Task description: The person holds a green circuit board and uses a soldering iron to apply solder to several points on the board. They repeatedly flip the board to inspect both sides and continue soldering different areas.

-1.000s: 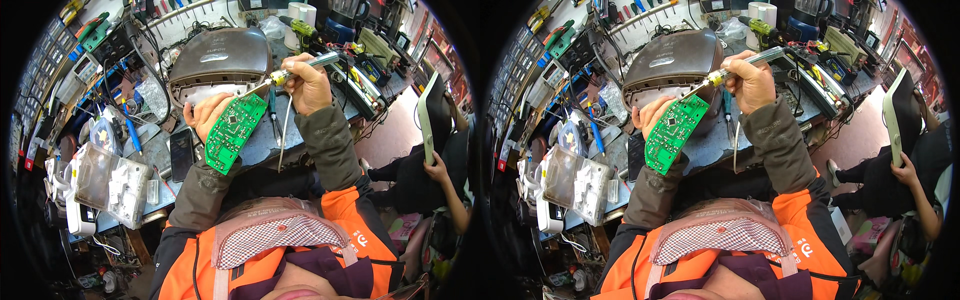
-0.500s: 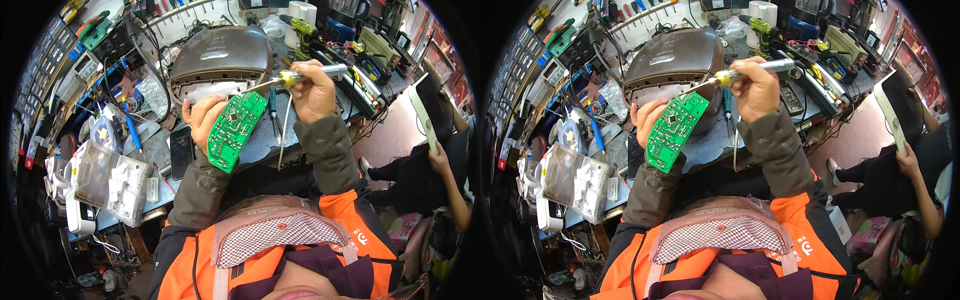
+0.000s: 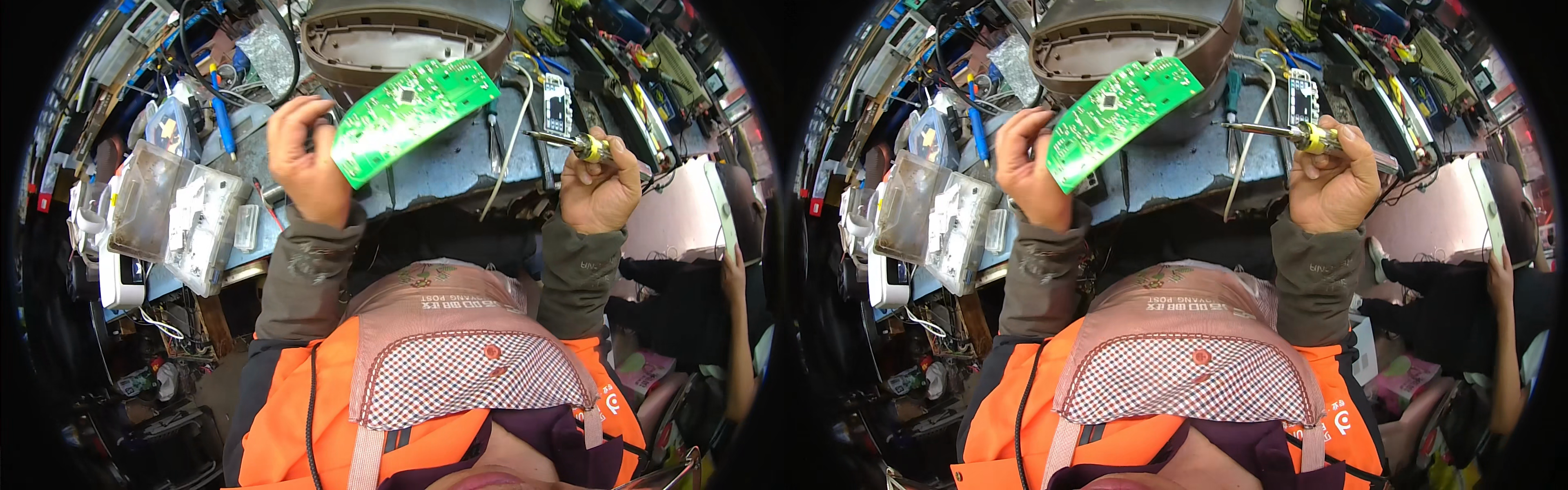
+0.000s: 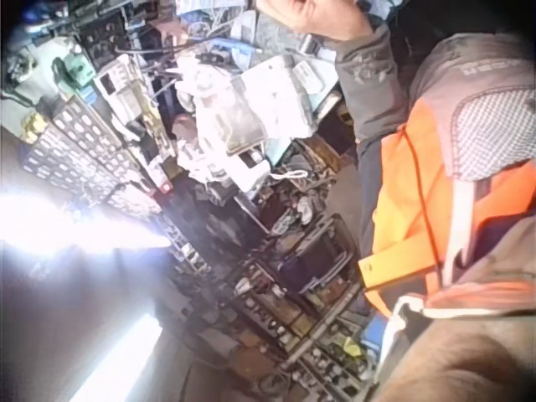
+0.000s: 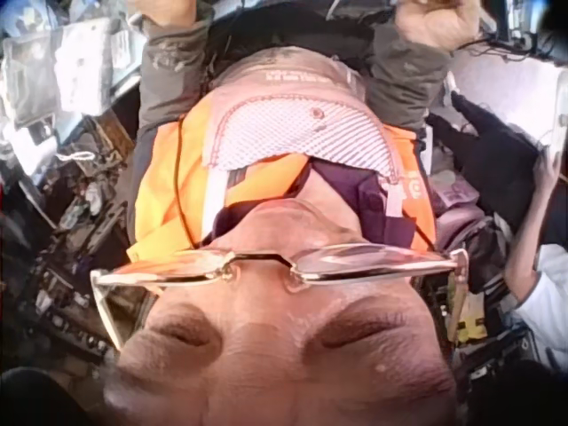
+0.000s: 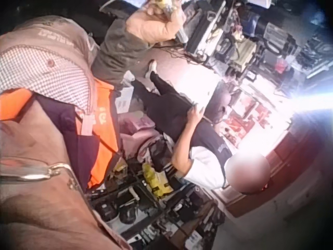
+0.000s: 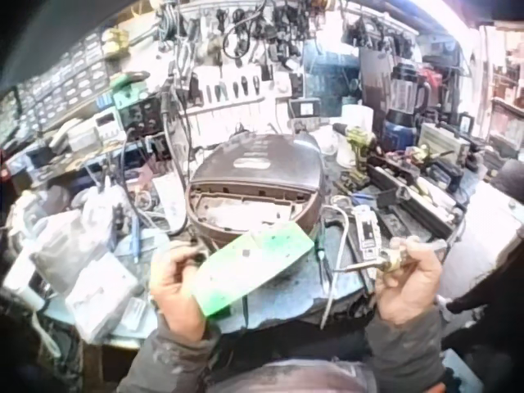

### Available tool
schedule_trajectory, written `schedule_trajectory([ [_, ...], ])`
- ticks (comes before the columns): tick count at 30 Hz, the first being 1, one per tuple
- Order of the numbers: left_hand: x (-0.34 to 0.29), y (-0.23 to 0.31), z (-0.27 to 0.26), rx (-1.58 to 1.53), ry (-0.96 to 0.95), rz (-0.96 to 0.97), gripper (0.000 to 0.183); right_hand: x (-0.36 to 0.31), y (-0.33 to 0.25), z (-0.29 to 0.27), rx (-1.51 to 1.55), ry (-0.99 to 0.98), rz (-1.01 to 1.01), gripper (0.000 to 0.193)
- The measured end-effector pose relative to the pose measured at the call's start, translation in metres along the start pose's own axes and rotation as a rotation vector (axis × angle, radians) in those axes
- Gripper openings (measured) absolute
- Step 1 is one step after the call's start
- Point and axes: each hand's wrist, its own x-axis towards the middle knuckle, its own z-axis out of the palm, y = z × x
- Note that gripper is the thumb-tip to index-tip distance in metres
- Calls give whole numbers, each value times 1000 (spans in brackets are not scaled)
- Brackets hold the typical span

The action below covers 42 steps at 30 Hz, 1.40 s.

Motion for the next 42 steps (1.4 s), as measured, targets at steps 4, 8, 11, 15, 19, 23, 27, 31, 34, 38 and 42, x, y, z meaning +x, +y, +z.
schedule_trajectory([
  [4,0,-7,-28,-101,-35,-331,27,-16,3,-22,24,72,3,4],
  [8,-10,7,-46,-122,-73,-407,27,-26,4,-33,31,88,9,5],
  [11,-17,19,-48,-110,-99,-412,27,-34,4,-38,14,83,18,6],
  [15,-25,25,-62,-136,-105,-432,29,-43,5,-36,-26,115,3,5],
  [19,-13,14,-91,-114,0,-390,28,-49,1,-47,-24,89,14,6],
  [23,9,-6,-136,16,138,-389,27,-55,0,-56,-45,124,2,7],
  [27,19,-28,-175,96,71,-445,28,-58,5,-63,-44,85,18,5],
  [31,26,-27,-184,142,-98,-496,32,-63,14,-61,-36,105,35,4],
  [34,23,-26,-178,106,-105,-513,29,-68,21,-59,-39,89,45,6],
  [38,-4,-28,-165,-4,-110,-560,25,-70,27,-71,-29,99,55,5],
  [42,-21,-27,-167,-46,-145,-525,23,-71,29,-84,-30,129,76,6],
])
